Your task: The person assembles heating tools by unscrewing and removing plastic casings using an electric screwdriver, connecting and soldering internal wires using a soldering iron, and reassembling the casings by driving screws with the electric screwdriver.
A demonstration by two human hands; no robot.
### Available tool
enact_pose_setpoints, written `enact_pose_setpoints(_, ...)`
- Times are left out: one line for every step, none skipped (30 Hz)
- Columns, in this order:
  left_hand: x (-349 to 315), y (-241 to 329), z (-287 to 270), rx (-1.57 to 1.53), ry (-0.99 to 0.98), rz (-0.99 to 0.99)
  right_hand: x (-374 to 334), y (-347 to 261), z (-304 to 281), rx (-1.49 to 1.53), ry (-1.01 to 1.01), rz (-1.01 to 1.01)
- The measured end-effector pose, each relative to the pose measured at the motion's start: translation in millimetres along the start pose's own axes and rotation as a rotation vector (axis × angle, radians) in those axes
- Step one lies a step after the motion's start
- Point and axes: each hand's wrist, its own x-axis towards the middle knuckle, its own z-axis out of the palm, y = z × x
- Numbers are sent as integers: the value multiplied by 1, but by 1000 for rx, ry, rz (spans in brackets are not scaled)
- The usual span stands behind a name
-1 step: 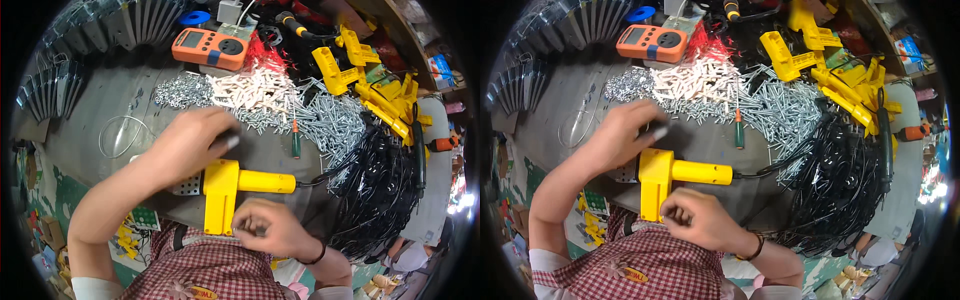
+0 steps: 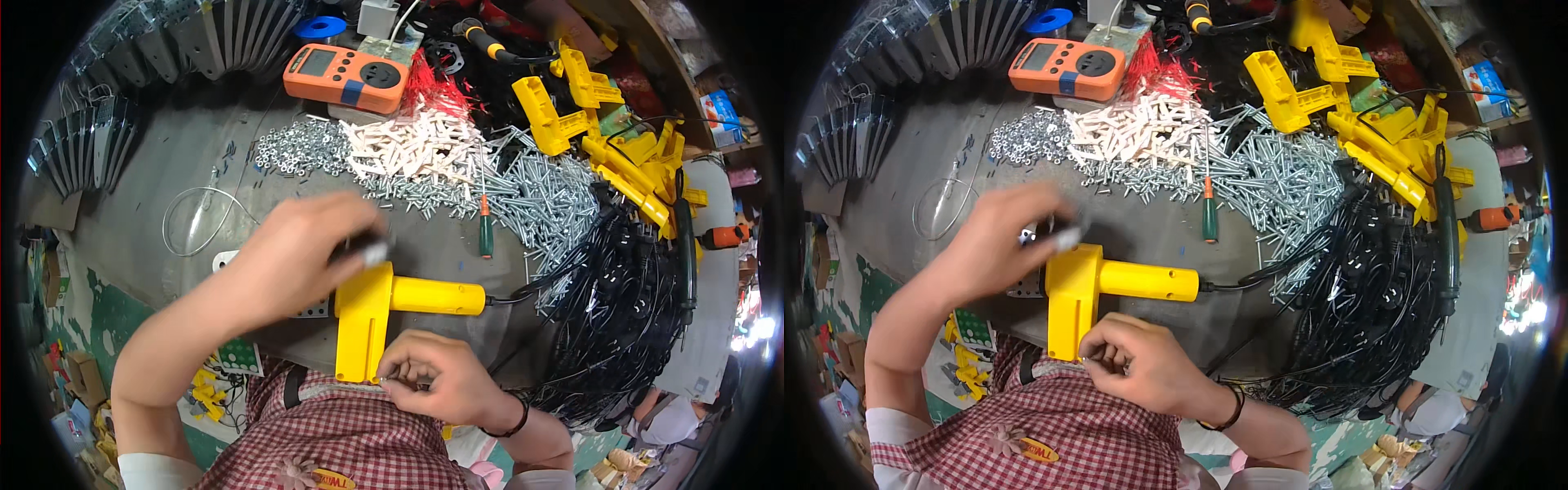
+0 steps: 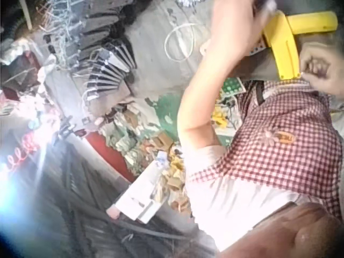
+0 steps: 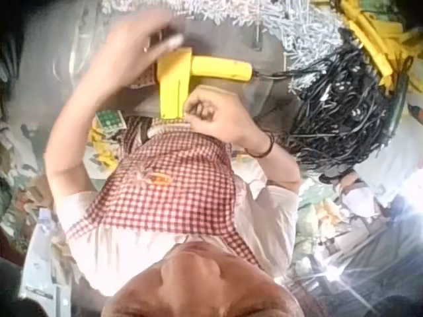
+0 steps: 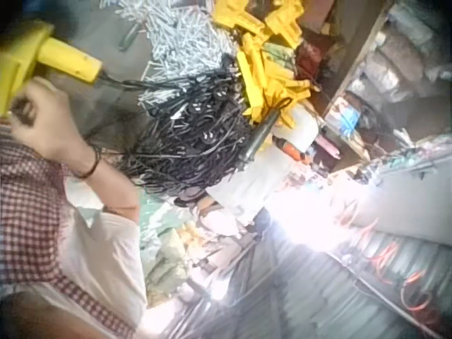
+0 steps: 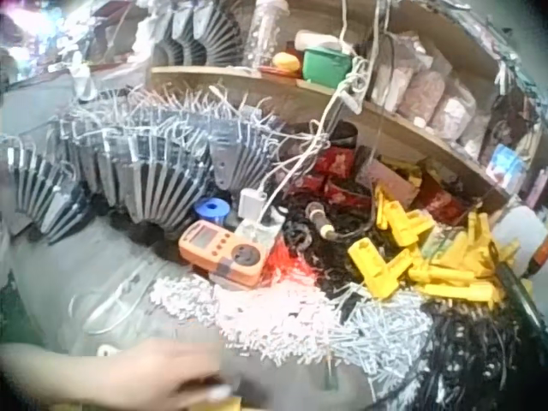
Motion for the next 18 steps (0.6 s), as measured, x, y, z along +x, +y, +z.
enact_pose_setpoints(-15, 12, -11, -72, -72, -50, -2, 1, 3, 1, -1, 4)
enact_pose_setpoints(-33, 19, -15, -232, -133, -147, -3, 2, 6, -62, 40, -6)
enact_pose_setpoints(-50, 19, -17, -346, -224, -186, -3, 2, 9, -127, 79, -19)
enact_pose_setpoints(-66, 19, -14, -461, -261, -227, -4, 2, 11, -125, 72, -19)
enact_pose_setpoints(-80, 18, -11, -489, -266, -241, -6, 2, 13, -158, 74, -26)
enact_pose_setpoints(-90, 18, -5, -519, -268, -254, -8, 1, 14, -193, 76, -31)
enact_pose_setpoints(-97, 18, 1, -521, -266, -256, -8, -1, 16, -194, 72, -30)
enact_pose_setpoints(-103, 18, 7, -480, -258, -278, -8, -2, 17, -260, 73, -31)
enact_pose_setpoints(-106, 19, 10, -440, -250, -296, -9, -3, 18, -328, 77, -30)
enact_pose_setpoints(-107, 23, 11, -443, -249, -293, -10, -3, 20, -332, 78, -29)
enact_pose_setpoints(-107, 27, 12, -302, -202, -197, -12, -3, 22, -403, 94, -66)
enact_pose_setpoints(-107, 31, 13, -161, -154, -102, -13, -3, 23, -474, 108, -104)
enact_pose_setpoints(-108, 32, 15, -162, -152, -101, -13, -4, 21, -476, 108, -104)
enact_pose_setpoints(-109, 32, 16, 8, -125, 73, -11, -6, 16, -430, 118, -81)
enact_pose_setpoints(-110, 32, 18, 185, -97, 239, -7, -6, 10, -380, 121, -64)
enact_pose_setpoints(-110, 30, 22, 188, -94, 241, 0, -9, 3, -382, 122, -67)
enact_pose_setpoints(-111, 25, 27, 258, 31, 339, 11, -12, -6, -381, 175, -143)
enact_pose_setpoints(-112, 19, 32, 326, 152, 441, 22, -13, -13, -377, 235, -218)
